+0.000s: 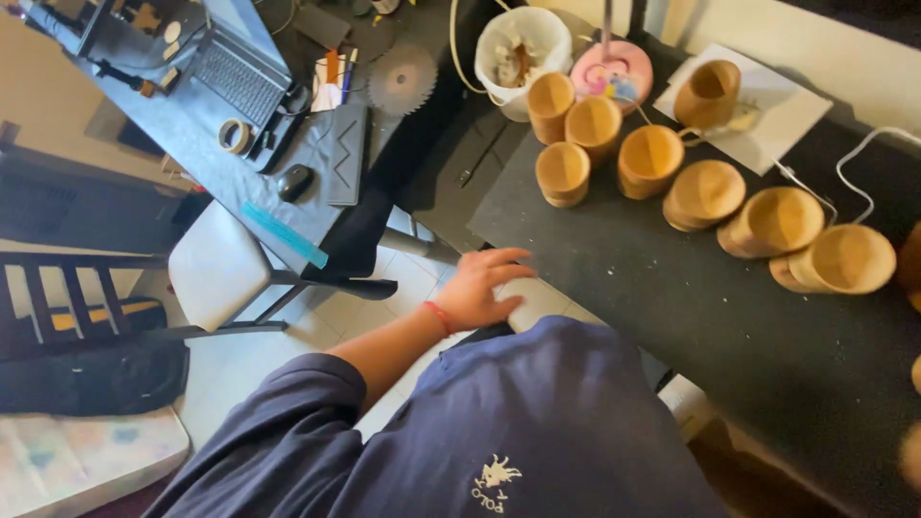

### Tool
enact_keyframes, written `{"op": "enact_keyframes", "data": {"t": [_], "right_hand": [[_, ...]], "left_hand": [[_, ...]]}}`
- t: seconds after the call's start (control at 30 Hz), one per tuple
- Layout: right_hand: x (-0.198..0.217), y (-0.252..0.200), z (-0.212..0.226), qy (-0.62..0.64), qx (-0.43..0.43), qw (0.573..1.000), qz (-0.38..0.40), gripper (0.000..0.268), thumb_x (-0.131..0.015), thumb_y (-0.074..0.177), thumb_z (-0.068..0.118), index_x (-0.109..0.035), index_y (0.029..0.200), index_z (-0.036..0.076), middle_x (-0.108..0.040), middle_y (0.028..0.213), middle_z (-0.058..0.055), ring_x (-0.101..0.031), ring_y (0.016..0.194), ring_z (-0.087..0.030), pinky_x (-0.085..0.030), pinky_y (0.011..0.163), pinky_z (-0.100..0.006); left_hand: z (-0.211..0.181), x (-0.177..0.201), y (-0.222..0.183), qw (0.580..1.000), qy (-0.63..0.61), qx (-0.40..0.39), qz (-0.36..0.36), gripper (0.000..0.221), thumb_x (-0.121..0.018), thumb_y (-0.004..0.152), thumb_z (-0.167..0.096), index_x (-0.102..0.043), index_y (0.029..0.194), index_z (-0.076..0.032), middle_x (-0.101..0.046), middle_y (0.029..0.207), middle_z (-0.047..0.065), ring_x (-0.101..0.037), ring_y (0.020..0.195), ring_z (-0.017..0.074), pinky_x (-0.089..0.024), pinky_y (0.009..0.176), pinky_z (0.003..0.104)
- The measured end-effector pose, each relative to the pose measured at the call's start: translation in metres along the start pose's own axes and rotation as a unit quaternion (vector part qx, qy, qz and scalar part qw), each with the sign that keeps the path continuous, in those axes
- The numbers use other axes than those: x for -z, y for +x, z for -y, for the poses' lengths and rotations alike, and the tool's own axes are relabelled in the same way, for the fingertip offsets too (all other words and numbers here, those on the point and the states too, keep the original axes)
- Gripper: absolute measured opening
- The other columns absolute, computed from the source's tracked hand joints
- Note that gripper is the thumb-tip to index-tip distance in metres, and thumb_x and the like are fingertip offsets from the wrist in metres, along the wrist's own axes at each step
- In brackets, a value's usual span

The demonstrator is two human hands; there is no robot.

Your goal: Measuring wooden cups with a caliper, inspecting them, and checking the fit of nested wooden components.

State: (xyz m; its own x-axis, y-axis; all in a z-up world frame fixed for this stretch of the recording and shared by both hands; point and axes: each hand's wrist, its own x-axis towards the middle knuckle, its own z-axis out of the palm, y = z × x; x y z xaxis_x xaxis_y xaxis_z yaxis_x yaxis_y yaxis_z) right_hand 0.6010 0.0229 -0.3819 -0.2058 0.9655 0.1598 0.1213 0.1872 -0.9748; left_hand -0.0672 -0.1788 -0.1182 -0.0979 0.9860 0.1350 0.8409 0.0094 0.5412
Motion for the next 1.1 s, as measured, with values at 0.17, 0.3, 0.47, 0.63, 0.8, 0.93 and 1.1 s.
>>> {"op": "enact_keyframes", "data": {"t": [0.17,0.3,0.47,0.63,0.8,0.93,1.1], "right_hand": [[-0.16,0.022,0.174,-0.064,0.017,0.998,0.0,0.03,-0.051,0.125,-0.017,-0.034,0.149,-0.017,-0.05,0.125,-0.044,-0.057,0.098,-0.046,-0.052,0.091,-0.049],[-0.302,0.04,0.393,-0.091,0.026,0.985,0.142,0.028,-0.065,0.095,-0.003,-0.043,0.076,-0.003,-0.065,0.096,-0.026,-0.069,0.073,-0.028,-0.053,0.064,-0.031],[-0.391,0.035,0.457,-0.069,0.032,0.977,0.2,0.04,-0.065,0.09,0.001,-0.028,0.075,0.005,-0.065,0.101,-0.025,-0.071,0.07,-0.03,-0.058,0.063,-0.036],[-0.442,0.03,0.474,-0.14,0.124,0.922,0.34,0.027,-0.068,0.078,0.002,-0.041,0.08,0.008,-0.072,0.119,-0.017,-0.071,0.104,-0.021,-0.053,0.09,-0.031],[-0.484,0.029,0.501,-0.261,0.212,0.831,0.444,0.064,-0.064,0.053,0.021,-0.066,0.116,0.013,-0.075,0.102,-0.003,-0.072,0.082,-0.022,-0.052,0.074,-0.034],[-0.517,-0.002,0.571,-0.153,0.226,0.856,0.44,0.051,-0.06,0.063,-0.01,-0.065,0.112,0.004,-0.074,0.11,-0.003,-0.062,0.059,-0.007,-0.047,0.057,-0.021],[-0.503,-0.019,0.608,-0.179,0.214,0.903,0.326,0.027,-0.067,0.086,0.003,-0.041,0.087,0.009,-0.069,0.118,-0.023,-0.069,0.082,-0.021,-0.046,0.07,-0.028]], "left_hand": [[-0.093,0.035,0.034,0.954,-0.291,-0.018,0.071,0.068,-0.073,0.085,-0.041,-0.048,0.142,-0.014,-0.05,0.147,0.015,-0.048,0.139,0.029,-0.035,0.122,0.042],[-0.128,0.049,0.032,0.823,-0.555,0.037,0.115,0.114,-0.078,0.068,-0.035,-0.011,0.159,-0.019,-0.023,0.162,0.006,-0.042,0.138,0.0236,-0.041,0.113,0.044],[-0.093,0.075,0.011,0.747,-0.66,0.028,-0.07,0.111,-0.084,0.066,-0.026,-0.022,0.157,-0.015,-0.043,0.138,0.01,-0.048,0.124,0.0168,-0.043,0.111,0.033],[-0.038,0.097,-0.032,0.669,-0.74,0.029,-0.069,0.095,-0.084,0.073,-0.039,-0.037,0.149,-0.009,-0.052,0.135,0.005,-0.053,0.119,0.0131,-0.048,0.101,0.031],[0.015,0.091,-0.075,0.42,-0.907,0.021,-0.005,0.069,-0.077,0.089,-0.032,-0.047,0.144,-0.003,-0.065,0.128,0.015,-0.067,0.11,0.0268,-0.057,0.091,0.042],[0.026,0.135,-0.093,0.362,-0.921,0.11,0.095,0.065,-0.058,0.089,-0.054,-0.054,0.141,-0.015,-0.068,0.119,0.014,-0.066,0.095,0.032,-0.054,0.064,0.04],[0.019,0.175,-0.095,0.358,-0.918,0.061,0.162,0.087,-0.056,0.086,-0.06,-0.04,0.152,-0.005,-0.046,0.151,0.011,-0.061,0.105,0.0324,-0.051,0.064,0.04]]}}
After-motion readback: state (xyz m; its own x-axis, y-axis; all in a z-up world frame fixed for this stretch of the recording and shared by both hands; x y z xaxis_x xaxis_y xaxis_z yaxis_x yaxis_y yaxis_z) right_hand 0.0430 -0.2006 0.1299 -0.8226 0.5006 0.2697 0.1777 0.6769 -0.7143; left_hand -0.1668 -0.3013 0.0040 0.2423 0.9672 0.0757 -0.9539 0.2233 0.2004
